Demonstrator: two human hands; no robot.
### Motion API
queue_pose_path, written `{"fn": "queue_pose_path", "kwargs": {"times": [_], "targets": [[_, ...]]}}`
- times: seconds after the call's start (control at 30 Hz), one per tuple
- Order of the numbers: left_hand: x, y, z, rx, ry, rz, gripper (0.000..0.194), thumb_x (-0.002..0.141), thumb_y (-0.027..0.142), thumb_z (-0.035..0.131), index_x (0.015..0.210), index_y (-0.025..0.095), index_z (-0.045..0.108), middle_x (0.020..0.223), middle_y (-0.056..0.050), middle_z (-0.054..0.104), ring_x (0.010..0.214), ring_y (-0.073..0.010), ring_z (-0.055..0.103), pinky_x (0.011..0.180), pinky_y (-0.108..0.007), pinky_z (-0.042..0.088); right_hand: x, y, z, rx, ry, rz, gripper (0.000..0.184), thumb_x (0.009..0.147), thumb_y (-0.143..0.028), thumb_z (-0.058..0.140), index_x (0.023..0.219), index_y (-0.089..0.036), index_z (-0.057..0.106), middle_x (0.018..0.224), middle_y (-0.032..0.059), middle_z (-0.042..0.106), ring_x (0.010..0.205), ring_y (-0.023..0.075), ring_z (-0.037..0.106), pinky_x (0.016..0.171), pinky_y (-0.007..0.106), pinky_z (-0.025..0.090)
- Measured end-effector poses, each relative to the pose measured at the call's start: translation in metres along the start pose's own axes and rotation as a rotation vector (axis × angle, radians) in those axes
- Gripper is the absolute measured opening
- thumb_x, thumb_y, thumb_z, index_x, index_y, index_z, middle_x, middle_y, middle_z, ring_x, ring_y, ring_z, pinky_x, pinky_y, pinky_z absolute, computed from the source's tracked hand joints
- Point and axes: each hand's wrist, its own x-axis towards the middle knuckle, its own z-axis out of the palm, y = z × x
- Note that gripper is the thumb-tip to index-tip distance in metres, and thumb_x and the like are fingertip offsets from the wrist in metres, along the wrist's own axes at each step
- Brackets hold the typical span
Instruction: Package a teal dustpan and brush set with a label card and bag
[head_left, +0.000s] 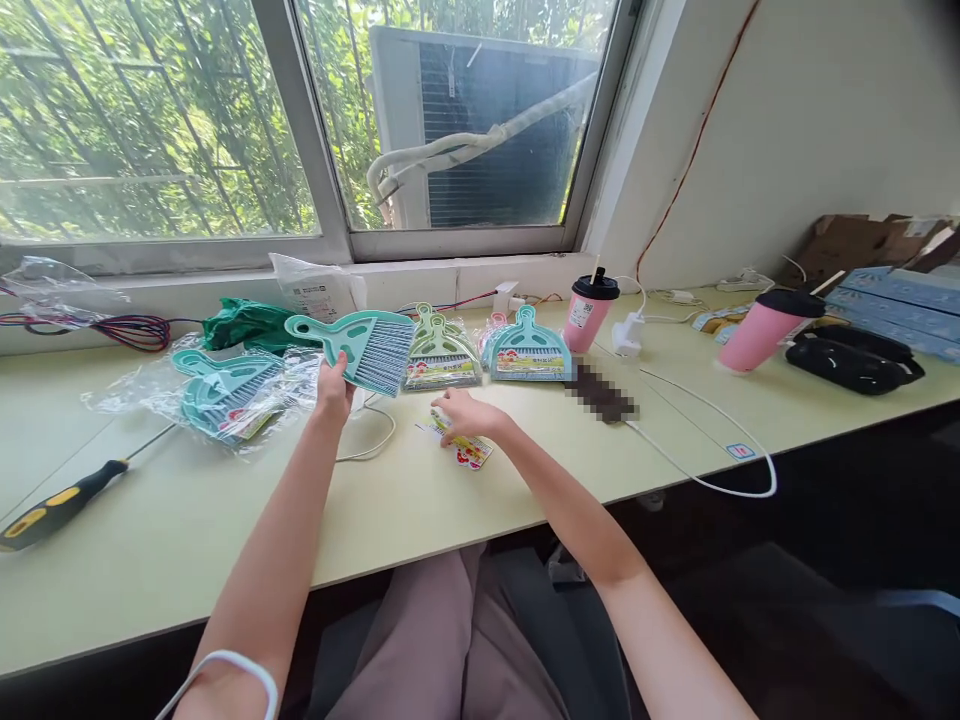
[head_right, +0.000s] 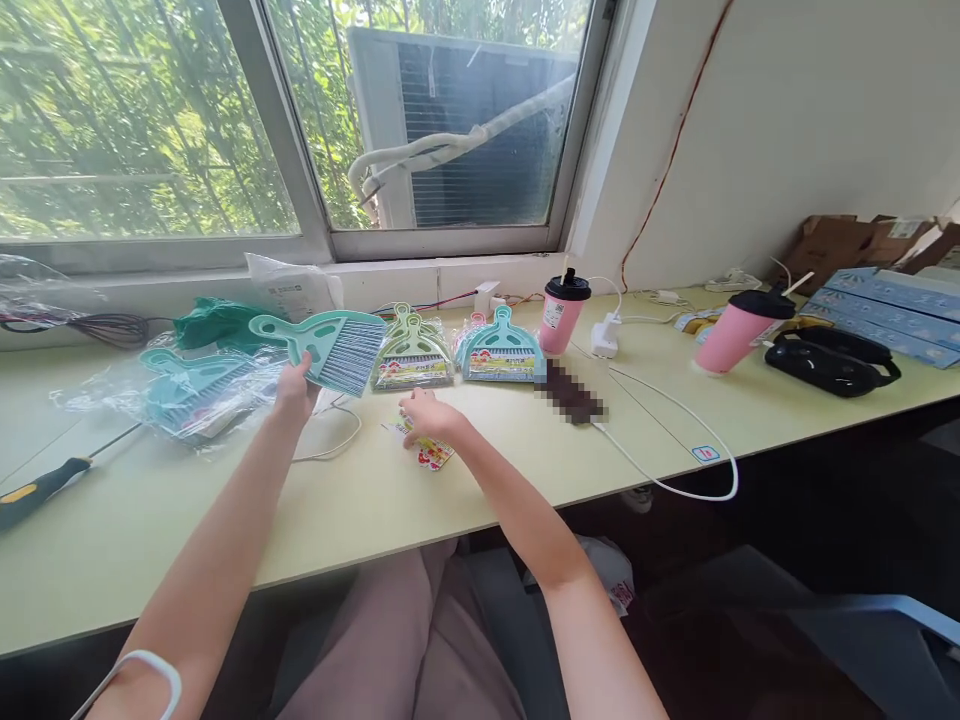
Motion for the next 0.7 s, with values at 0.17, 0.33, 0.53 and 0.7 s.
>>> {"fn": "queue_pose_path", "kwargs": {"times": [0.17, 0.33, 0.53, 0.7], "targets": [[0.002, -0.008, 0.000, 0.023, -0.007, 0.027, 0.020, 0.088, 0.025, 0.066, 0.106, 0.023, 0.057, 0.089, -0.003, 0.065, 0.085, -0.0147, 0.067, 0.083, -0.029, 0.057, 0.003, 0.010, -0.001, 0.097, -0.120, -0.050, 0.077, 0.056, -0.014, 0.089, 0.126, -0.025, 0.061, 0.111, 0.0053, 0.057, 0.099, 0.0233, 0.061, 0.080, 0.029, 0.050], [-0.002, -0.007, 0.001, 0.037, 0.002, 0.047, 0.023, 0.090, 0.026, 0.064, 0.112, 0.026, 0.056, 0.097, -0.004, 0.067, 0.091, -0.0153, 0.067, 0.086, -0.028, 0.057, 0.004, 0.013, -0.004, 0.191, -0.045, 0.058, 0.103, 0.053, -0.009, 0.088, 0.146, -0.023, 0.045, 0.129, 0.0132, 0.054, 0.103, 0.0257, 0.063, 0.083, 0.033, 0.053], [-0.010, -0.015, 0.009, 0.007, -0.032, 0.030, 0.016, 0.091, 0.022, 0.061, 0.106, 0.023, 0.055, 0.103, -0.004, 0.066, 0.092, -0.0147, 0.065, 0.089, -0.029, 0.055, 0.009, 0.022, -0.017, 0.687, 0.192, 0.161, 0.020, 0.070, -0.016, 0.079, 0.089, -0.014, 0.074, 0.085, 0.0043, 0.071, 0.074, 0.0177, 0.066, 0.076, 0.032, 0.053], [-0.022, -0.041, 0.019, 0.109, -0.112, 0.001, 0.027, 0.087, 0.036, 0.068, 0.105, 0.024, 0.052, 0.095, -0.002, 0.063, 0.092, -0.0155, 0.064, 0.088, -0.028, 0.054, 0.020, 0.036, -0.019, 1.246, 0.536, 0.200, 0.022, 0.077, -0.037, 0.079, 0.079, -0.019, 0.068, 0.075, -0.0010, 0.068, 0.062, 0.0099, 0.058, 0.058, 0.023, 0.048]]}}
